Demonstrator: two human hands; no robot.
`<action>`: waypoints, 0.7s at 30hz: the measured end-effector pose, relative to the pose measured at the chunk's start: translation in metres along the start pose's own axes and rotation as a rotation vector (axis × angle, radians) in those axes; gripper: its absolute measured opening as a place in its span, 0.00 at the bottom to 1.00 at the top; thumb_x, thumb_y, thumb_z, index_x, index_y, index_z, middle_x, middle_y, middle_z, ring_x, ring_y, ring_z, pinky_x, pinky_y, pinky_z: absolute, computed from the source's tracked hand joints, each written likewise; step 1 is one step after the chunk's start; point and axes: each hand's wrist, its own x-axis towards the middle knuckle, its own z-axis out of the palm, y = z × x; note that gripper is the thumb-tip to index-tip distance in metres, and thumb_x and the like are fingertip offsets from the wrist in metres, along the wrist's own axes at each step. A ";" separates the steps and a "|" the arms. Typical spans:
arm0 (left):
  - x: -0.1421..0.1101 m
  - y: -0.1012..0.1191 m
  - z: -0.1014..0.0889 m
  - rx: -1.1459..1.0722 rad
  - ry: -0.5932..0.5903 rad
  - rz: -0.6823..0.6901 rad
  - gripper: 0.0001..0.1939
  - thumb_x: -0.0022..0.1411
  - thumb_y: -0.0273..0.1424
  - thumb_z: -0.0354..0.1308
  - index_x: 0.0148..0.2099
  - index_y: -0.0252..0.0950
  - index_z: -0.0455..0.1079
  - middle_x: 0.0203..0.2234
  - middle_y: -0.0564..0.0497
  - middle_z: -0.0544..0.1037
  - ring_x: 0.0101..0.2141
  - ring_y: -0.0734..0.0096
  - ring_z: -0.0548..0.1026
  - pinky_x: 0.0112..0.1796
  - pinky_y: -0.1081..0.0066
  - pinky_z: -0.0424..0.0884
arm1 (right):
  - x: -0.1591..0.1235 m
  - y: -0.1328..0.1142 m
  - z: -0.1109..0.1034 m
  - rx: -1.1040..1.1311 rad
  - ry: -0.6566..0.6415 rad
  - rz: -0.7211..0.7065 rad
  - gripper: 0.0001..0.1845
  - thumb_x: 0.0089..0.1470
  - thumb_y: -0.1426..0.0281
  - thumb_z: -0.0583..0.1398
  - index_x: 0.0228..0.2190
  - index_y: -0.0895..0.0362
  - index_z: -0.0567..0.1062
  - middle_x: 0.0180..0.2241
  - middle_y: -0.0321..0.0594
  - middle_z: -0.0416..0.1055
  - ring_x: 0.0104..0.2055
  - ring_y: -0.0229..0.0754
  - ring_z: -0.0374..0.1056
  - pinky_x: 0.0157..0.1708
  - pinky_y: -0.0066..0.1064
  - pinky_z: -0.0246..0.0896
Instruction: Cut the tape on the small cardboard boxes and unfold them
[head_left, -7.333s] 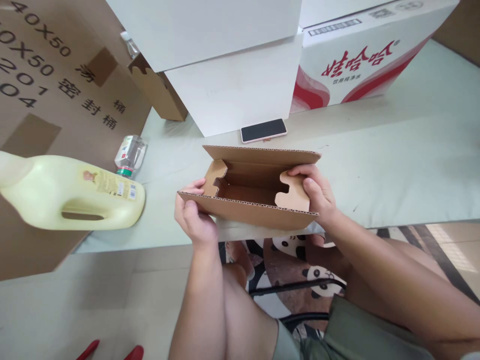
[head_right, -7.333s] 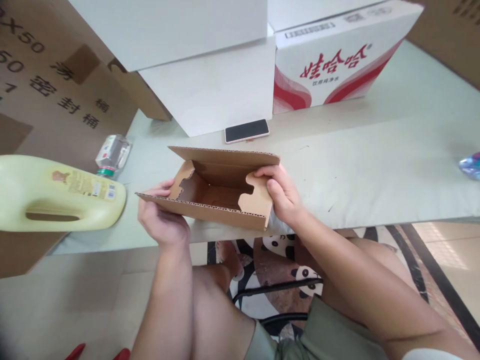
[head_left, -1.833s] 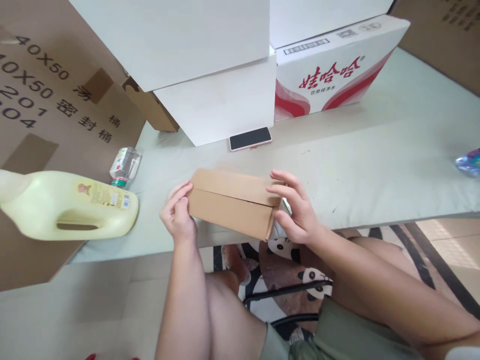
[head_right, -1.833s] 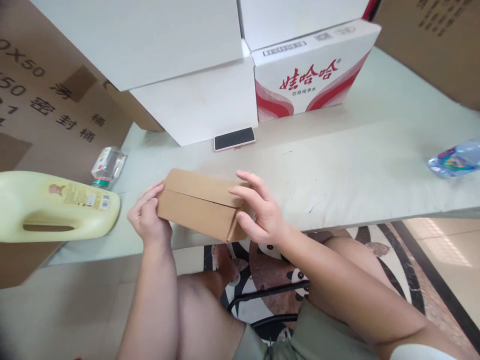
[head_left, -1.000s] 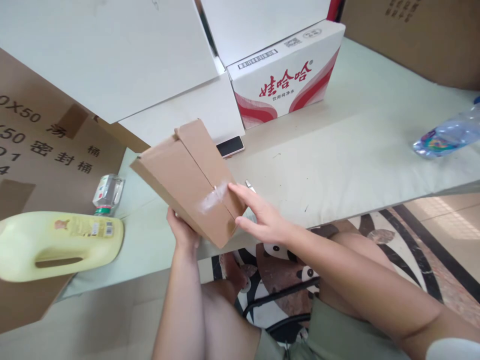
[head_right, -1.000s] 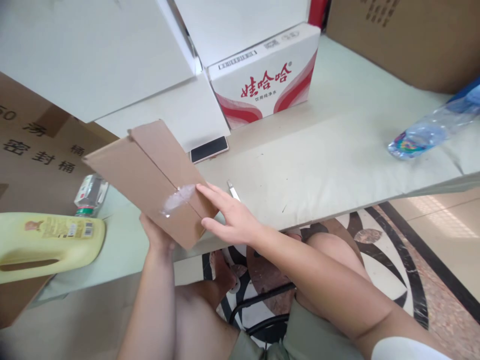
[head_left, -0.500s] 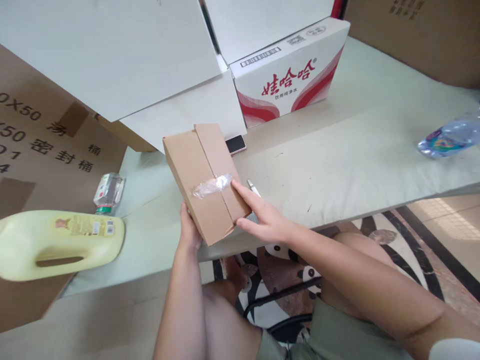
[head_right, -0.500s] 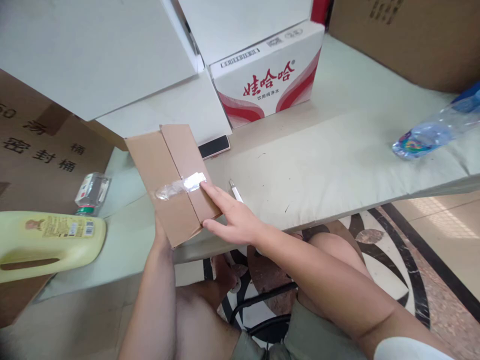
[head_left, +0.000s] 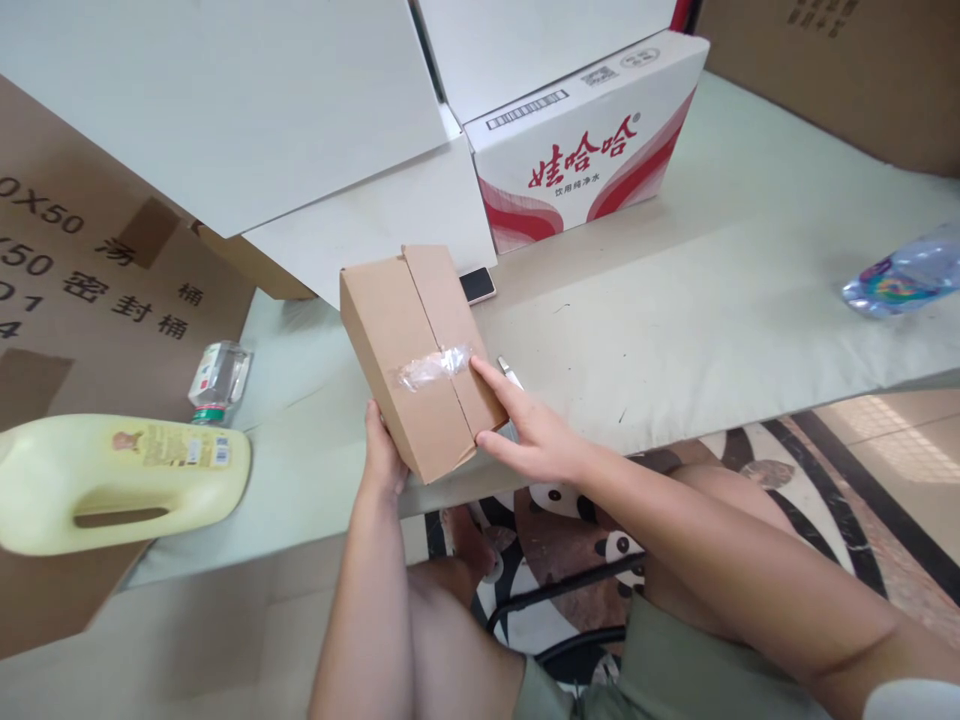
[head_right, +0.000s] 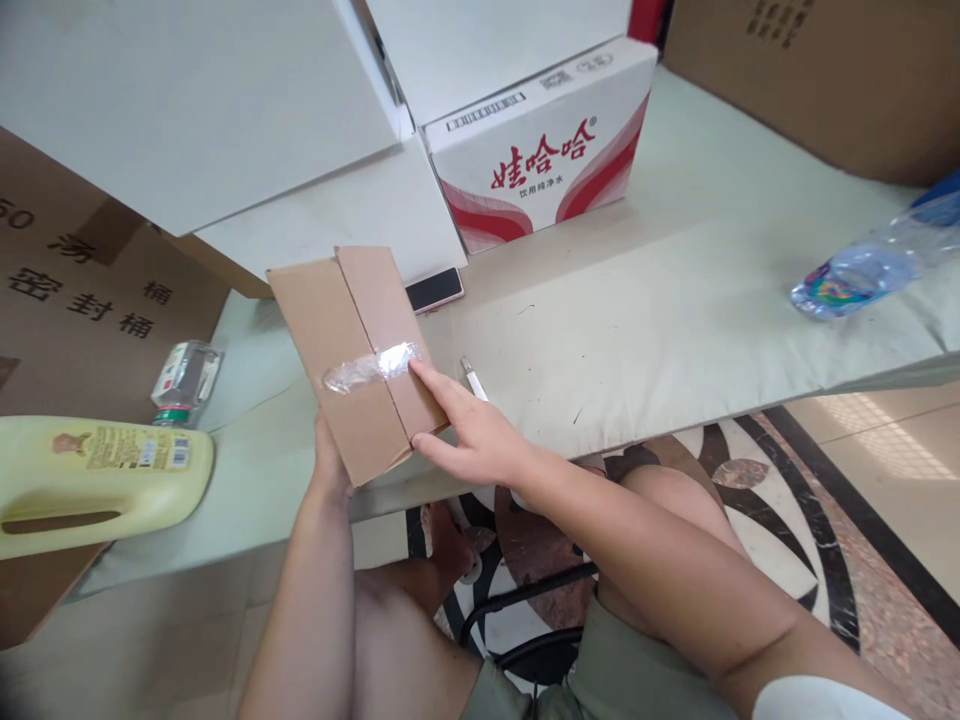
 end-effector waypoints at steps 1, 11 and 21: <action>0.000 0.000 0.000 0.002 -0.005 0.000 0.26 0.63 0.49 0.51 0.53 0.36 0.75 0.45 0.45 0.82 0.46 0.52 0.79 0.45 0.59 0.75 | 0.000 0.000 0.000 -0.001 0.000 0.003 0.43 0.60 0.61 0.56 0.70 0.51 0.43 0.70 0.46 0.49 0.70 0.54 0.51 0.66 0.56 0.52; 0.006 -0.007 -0.004 0.005 -0.084 0.061 0.30 0.62 0.52 0.51 0.54 0.36 0.74 0.48 0.45 0.81 0.49 0.51 0.78 0.47 0.58 0.74 | 0.000 -0.002 -0.002 -0.012 -0.016 0.039 0.44 0.60 0.62 0.55 0.70 0.51 0.41 0.70 0.46 0.49 0.71 0.54 0.50 0.66 0.57 0.51; 0.009 -0.020 -0.016 -0.011 -0.102 0.031 0.36 0.62 0.58 0.45 0.56 0.36 0.72 0.51 0.43 0.79 0.52 0.50 0.76 0.51 0.56 0.72 | -0.001 0.001 0.000 -0.018 -0.002 0.062 0.44 0.58 0.63 0.55 0.69 0.51 0.42 0.71 0.46 0.48 0.70 0.56 0.52 0.65 0.58 0.53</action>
